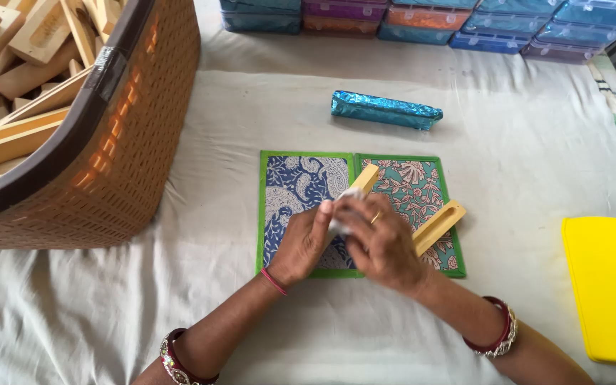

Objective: The person wipes wooden drawer handles with a white cloth, then wraps each handle in blue foil paper, folding and rolling the foil around the wood to form wrapped bundles placed on the table. The person repeats the wiping and wrapping cycle for additional handles taken from a basket.

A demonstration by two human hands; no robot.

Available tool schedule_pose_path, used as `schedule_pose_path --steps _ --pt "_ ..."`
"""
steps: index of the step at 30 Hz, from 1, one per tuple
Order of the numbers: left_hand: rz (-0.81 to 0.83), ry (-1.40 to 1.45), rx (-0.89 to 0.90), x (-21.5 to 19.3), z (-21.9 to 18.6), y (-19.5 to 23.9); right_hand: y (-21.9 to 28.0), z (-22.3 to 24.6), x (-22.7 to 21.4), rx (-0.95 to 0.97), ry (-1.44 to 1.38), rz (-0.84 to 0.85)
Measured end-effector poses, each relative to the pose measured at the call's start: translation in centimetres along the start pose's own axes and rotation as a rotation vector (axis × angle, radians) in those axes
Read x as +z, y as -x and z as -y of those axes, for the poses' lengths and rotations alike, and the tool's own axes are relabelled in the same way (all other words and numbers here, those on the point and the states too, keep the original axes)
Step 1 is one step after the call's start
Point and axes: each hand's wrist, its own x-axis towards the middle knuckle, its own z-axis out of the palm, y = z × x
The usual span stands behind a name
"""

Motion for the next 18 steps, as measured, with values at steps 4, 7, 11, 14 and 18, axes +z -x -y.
schedule_pose_path --steps 4,7,11,14,18 --pt "0.045 0.311 -0.272 -0.3 -2.4 -0.5 -1.1 -3.0 -1.4 0.145 0.04 -0.143" --pt "0.128 0.501 -0.22 -1.0 -2.6 -0.3 -1.2 -3.9 -1.3 0.273 -0.041 -0.216" --pt "0.037 0.635 -0.167 -0.5 -1.4 -0.7 -0.8 -1.9 -0.1 0.101 -0.072 -0.15" --pt "-0.029 0.76 -0.196 -0.8 -1.8 -0.9 0.0 0.4 0.3 -0.022 -0.107 -0.042" --pt "-0.103 0.977 -0.239 -0.3 0.4 -1.4 0.2 2.3 0.0 -0.268 -0.085 0.091"
